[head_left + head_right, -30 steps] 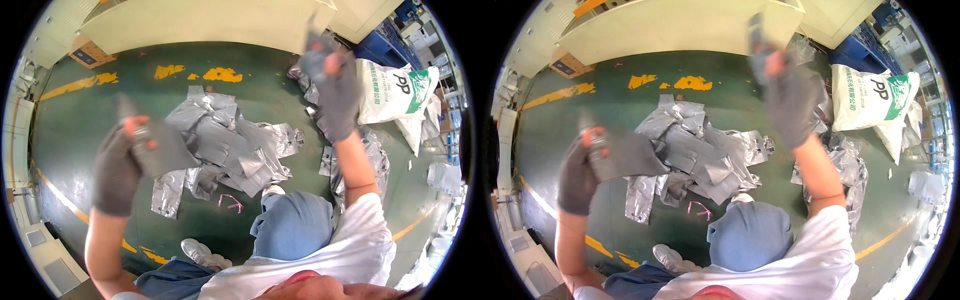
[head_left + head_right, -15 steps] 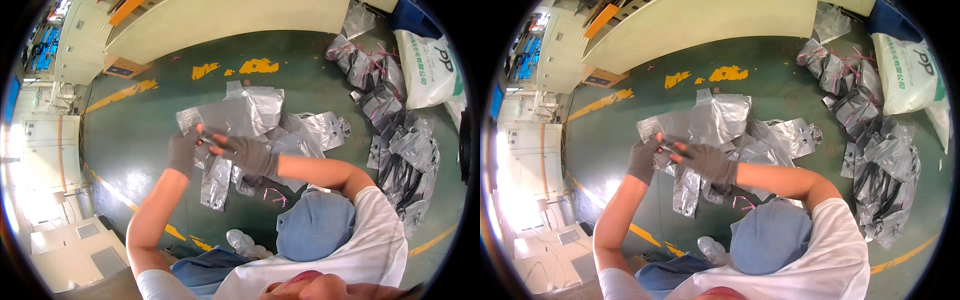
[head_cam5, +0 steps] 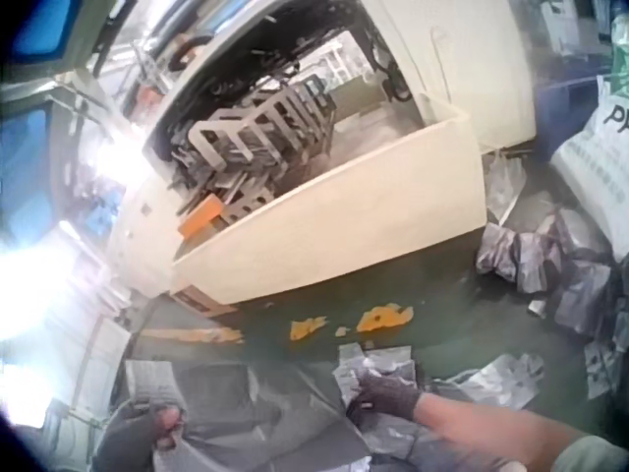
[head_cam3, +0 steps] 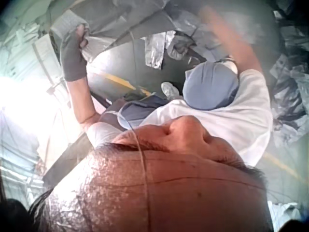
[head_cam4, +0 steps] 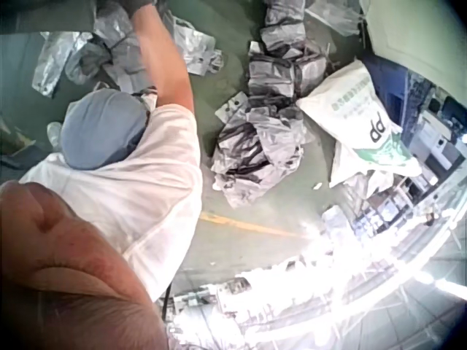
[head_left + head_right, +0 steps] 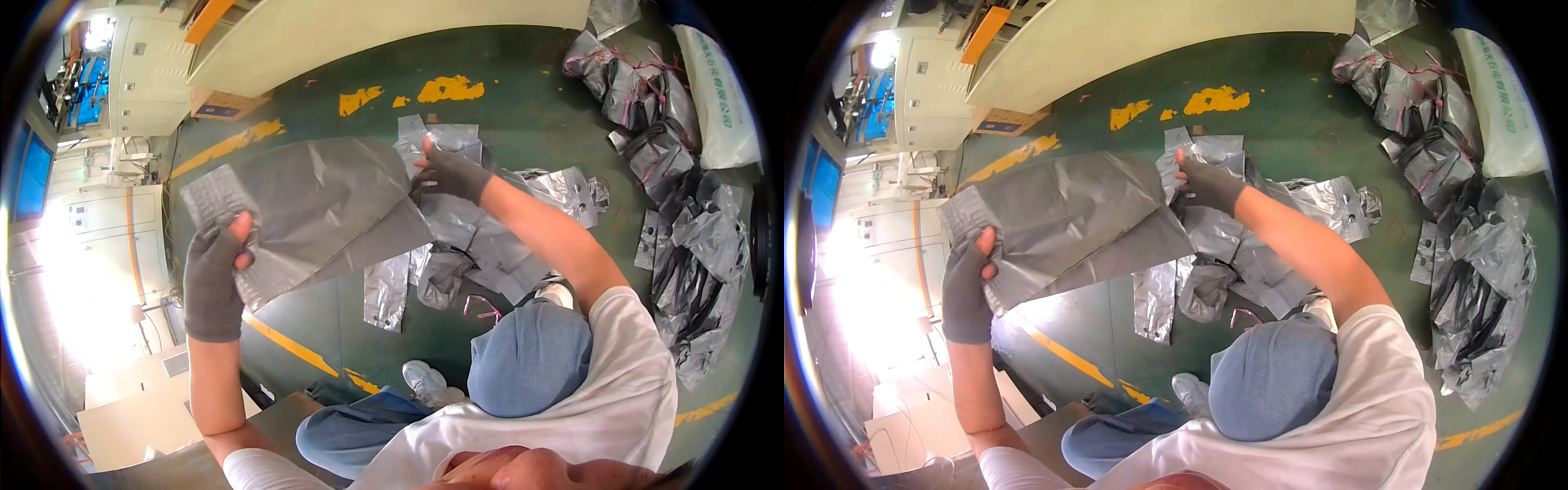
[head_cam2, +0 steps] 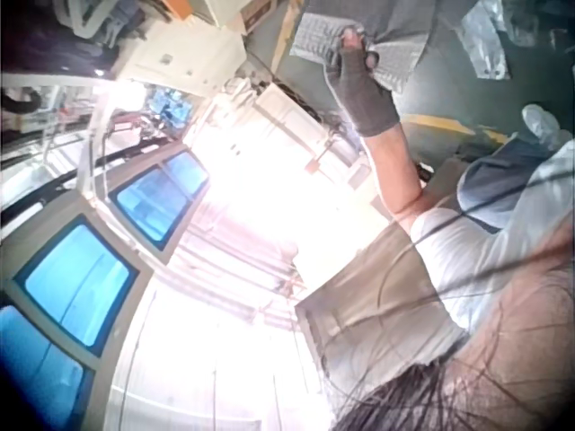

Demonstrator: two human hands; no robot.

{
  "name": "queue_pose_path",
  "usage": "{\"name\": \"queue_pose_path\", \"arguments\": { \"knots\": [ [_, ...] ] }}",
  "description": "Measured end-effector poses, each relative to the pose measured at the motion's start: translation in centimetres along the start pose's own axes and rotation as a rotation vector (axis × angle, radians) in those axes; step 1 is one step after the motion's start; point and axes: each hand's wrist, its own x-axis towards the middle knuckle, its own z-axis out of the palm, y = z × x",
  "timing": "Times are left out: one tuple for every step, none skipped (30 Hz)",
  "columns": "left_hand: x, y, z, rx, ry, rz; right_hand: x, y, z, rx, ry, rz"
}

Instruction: The person pulls grey plastic bags from a machine, gathers them into a pile on the floor, and removes pink plastic scraps from the bags by hand.

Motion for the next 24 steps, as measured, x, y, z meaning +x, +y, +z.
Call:
{"name": "queue_pose_path", "arguments": {
  "knots": [
    [-0.2, 0.3, -0.6, 0.027, 0.034, 0.020, 0.5, 0.2, 0.7, 0.006, -0.044, 0.058],
    [-0.5, 0.6, -0.9, 0.068, 0.058, 0.024, 0.8, 0.3, 1.1, 0.012, -0.088, 0.115],
    [-0.6, 0.7, -1.4, 0.074, 0.059, 0.026, 0.9, 0.3, 1.1, 0.016, -0.092, 0.114],
    [-0.4, 0.6, -1.8, 0.112, 0.062, 0.028, 0.9, 0.3, 0.6, 0.014, -0.114, -0.014],
    [-0.5, 0.4, -2.5, 0.155, 0.076, 0.025, 0.1, -0.1, 1.3, 0.015, -0.145, -0.133],
    [-0.3, -0.2, -3.3, 0.196, 0.132, 0.002, -1.4, -0.9, 1.2, -0.152, -0.067, -0.246],
    [-0.1, -0.5, -3.6, 0.197, 0.131, -0.001, -1.7, -1.2, 0.5, -0.152, -0.066, -0.244],
    [0.2, -0.9, -3.8, 0.134, 0.183, -0.015, -1.9, -1.6, -0.4, -0.122, -0.058, -0.279],
    [0.5, -1.4, -4.1, 0.072, 0.233, -0.030, -2.0, -1.8, -1.1, -0.092, -0.050, -0.314],
    [-1.5, -0.3, -6.1, 0.113, 0.309, -0.027, -2.4, -1.8, 2.4, 0.017, -0.051, -0.274],
    [0.0, -1.7, -6.5, -0.030, 0.254, -0.074, -2.1, -2.4, 0.6, 0.005, -0.022, -0.285],
    [1.6, -3.0, -6.9, -0.170, 0.197, -0.123, -1.5, -3.2, -2.0, 0.014, -0.096, -0.390],
    [2.4, -3.7, -7.7, -0.291, 0.170, -0.174, -2.2, -3.8, -2.0, 0.010, -0.123, -0.415],
    [2.6, -3.8, -8.5, -0.262, 0.141, -0.207, -3.0, -4.4, -1.5, 0.006, -0.160, -0.439],
    [2.8, -4.3, -9.1, -0.258, 0.147, -0.206, -3.8, -5.0, -1.1, 0.005, -0.197, -0.462],
    [3.2, -4.9, -9.6, -0.271, 0.148, -0.223, -5.0, -5.8, 0.2, 0.095, -0.237, -0.419],
    [3.3, -5.2, -9.6, -0.285, 0.147, -0.244, -5.7, -6.0, 0.8, 0.183, -0.271, -0.373],
    [3.2, -5.1, -9.2, -0.296, 0.162, -0.255, -5.7, -6.0, 0.7, 0.183, -0.270, -0.373],
    [3.2, -5.0, -8.9, -0.296, 0.163, -0.254, -5.7, -6.1, 0.8, 0.267, -0.346, -0.376],
    [3.2, -5.0, -8.7, -0.307, 0.160, -0.275, -5.8, -6.1, 0.9, 0.351, -0.423, -0.378],
    [3.2, -4.9, -8.5, -0.318, 0.158, -0.296, -6.0, -6.0, 1.3, 0.352, -0.424, -0.377],
    [3.2, -5.1, -8.3, -0.317, 0.159, -0.295, -6.8, -5.9, 2.3, 0.365, -0.499, -0.436],
    [3.2, -5.1, -8.1, -0.333, 0.183, -0.289, -7.7, -6.2, 3.0, 0.375, -0.573, -0.499],
    [3.2, -5.2, -8.0, -0.350, 0.206, -0.282, -8.3, -6.5, 3.1, 0.373, -0.573, -0.502]
  ]
}}
